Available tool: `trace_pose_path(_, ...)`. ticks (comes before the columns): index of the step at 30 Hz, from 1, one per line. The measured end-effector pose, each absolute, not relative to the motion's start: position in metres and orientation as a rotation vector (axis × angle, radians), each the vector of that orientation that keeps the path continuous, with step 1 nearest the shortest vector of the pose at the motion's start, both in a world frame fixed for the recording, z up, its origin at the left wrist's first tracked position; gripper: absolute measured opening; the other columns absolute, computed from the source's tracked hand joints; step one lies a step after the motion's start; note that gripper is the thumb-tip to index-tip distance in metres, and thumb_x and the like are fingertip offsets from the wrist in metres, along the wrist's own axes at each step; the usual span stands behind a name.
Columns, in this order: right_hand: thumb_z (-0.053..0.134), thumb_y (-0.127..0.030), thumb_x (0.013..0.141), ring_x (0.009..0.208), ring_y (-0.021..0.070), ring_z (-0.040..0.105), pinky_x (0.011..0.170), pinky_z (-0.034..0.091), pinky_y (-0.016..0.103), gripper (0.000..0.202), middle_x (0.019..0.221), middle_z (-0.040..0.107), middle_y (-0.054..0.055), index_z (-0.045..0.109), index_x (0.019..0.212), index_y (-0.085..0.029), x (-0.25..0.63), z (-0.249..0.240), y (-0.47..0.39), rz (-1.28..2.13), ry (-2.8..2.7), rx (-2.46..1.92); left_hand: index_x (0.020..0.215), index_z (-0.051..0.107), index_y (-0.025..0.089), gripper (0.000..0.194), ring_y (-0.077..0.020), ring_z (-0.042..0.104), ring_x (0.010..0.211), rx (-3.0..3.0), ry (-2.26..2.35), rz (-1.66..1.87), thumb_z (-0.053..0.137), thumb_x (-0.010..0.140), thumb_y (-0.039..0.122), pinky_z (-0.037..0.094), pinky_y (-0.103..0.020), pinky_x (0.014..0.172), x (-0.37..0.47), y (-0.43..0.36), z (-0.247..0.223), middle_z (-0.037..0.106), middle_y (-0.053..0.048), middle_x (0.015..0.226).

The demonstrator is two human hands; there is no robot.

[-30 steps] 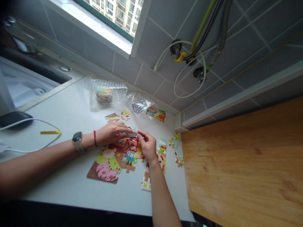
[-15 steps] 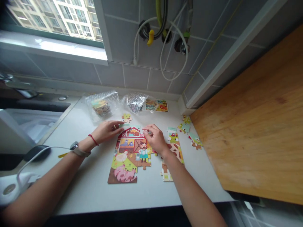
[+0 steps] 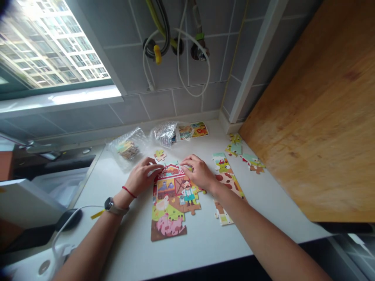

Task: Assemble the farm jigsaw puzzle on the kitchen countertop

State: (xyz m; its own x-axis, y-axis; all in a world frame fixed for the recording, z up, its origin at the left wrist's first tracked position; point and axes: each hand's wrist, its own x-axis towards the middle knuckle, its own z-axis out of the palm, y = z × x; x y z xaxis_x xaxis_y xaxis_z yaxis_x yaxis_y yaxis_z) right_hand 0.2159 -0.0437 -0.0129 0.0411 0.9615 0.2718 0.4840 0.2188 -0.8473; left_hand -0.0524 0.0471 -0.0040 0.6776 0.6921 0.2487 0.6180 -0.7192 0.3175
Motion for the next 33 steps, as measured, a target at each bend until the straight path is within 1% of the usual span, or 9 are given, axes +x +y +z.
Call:
trace_pose_path(3,0.066,-0.029,0.093,0.097,0.0199,0.07,0.089,0.056,0.032,0.019,0.109,0.072,0.006,0.082,0.102,-0.024,0.216,-0.014,-0.044,0.663,-1.595,-1.397,0.115,0.081,0.031,0.028,-0.0269,0.064,0.109,2.728,0.961,0.573,0.055,0.106,0.035,0.056,-0.046,0.096,-0.05,0.047,-0.009,0.069,-0.01,0.122)
trace_pose_path(8,0.065,-0.029,0.093,0.097,0.0205,0.071,0.091,0.056,0.033,0.019,0.105,0.073,0.006,0.082,0.101,-0.024,0.215,-0.012,-0.044,0.665,-1.601,-1.377,0.116,0.081,0.032,0.027,-0.0271,0.06,0.116,2.729,0.92,0.603,0.056,0.105,0.03,0.057,-0.05,0.1,-0.05,0.049,-0.011,0.069,-0.009,0.123)
trace_pose_path(15,0.064,-0.023,0.093,0.097,0.0211,0.072,0.094,0.057,0.035,0.021,0.104,0.074,0.006,0.082,0.102,-0.024,0.216,-0.013,-0.044,0.609,-1.656,-1.378,0.114,0.081,0.031,0.026,-0.0332,0.052,0.133,2.738,0.95,0.634,0.056,0.105,0.03,0.052,-0.057,0.107,-0.05,0.05,-0.013,0.067,-0.01,0.13)
trace_pose_path(18,0.066,-0.015,0.09,0.113,0.0258,0.069,0.104,0.055,0.044,0.026,0.12,0.074,0.008,0.082,0.105,-0.027,0.215,-0.011,-0.046,0.454,-1.752,-1.37,0.114,0.081,0.032,0.026,-0.0321,0.053,0.131,2.734,0.971,0.618,0.057,0.105,0.03,0.052,-0.055,0.107,-0.051,0.05,-0.014,0.067,-0.009,0.129)
trace_pose_path(20,0.065,-0.012,0.09,0.133,0.0297,0.059,0.114,0.048,0.052,0.032,0.137,0.07,0.007,0.081,0.111,-0.029,0.214,-0.009,-0.047,0.361,-1.841,-1.332,0.115,0.081,0.033,0.026,-0.0312,0.055,0.128,2.732,0.983,0.603,0.057,0.105,0.03,0.053,-0.055,0.105,-0.05,0.049,-0.014,0.067,-0.009,0.129)
trace_pose_path(22,0.065,-0.013,0.092,0.145,0.0312,0.05,0.119,0.044,0.056,0.035,0.148,0.064,0.004,0.08,0.118,-0.031,0.213,-0.008,-0.048,0.363,-1.935,-1.294,0.114,0.081,0.033,0.025,-0.0306,0.055,0.128,2.728,0.98,0.604,0.058,0.104,0.03,0.054,-0.055,0.105,-0.051,0.049,-0.014,0.067,-0.008,0.129)
trace_pose_path(26,0.068,-0.024,0.095,0.151,0.0321,0.044,0.12,0.043,0.056,0.035,0.15,0.063,0.001,0.076,0.128,-0.034,0.21,-0.013,-0.049,0.461,-2.048,-1.284,0.114,0.081,0.035,0.024,-0.0312,0.052,0.134,2.719,0.975,0.646,0.06,0.104,0.03,0.051,-0.058,0.11,-0.051,0.051,-0.017,0.067,-0.007,0.131)
trace_pose_path(28,0.068,-0.025,0.096,0.151,0.0321,0.044,0.121,0.042,0.055,0.037,0.148,0.064,0.0,0.074,0.132,-0.035,0.21,-0.017,-0.049,0.48,-2.078,-1.285,0.114,0.081,0.035,0.024,-0.0317,0.051,0.136,2.707,0.99,0.646,0.061,0.103,0.03,0.05,-0.06,0.112,-0.052,0.053,-0.021,0.067,-0.007,0.132)
trace_pose_path(33,0.063,-0.027,0.101,0.153,0.0321,0.042,0.122,0.041,0.055,0.038,0.149,0.064,0.003,0.07,0.138,-0.03,0.21,-0.02,-0.049,0.482,-2.169,-1.332,0.11,0.083,0.036,0.02,-0.0305,0.055,0.134,2.672,1.023,0.649,0.065,0.101,0.031,0.048,-0.059,0.115,-0.055,0.058,-0.03,0.067,-0.005,0.134)
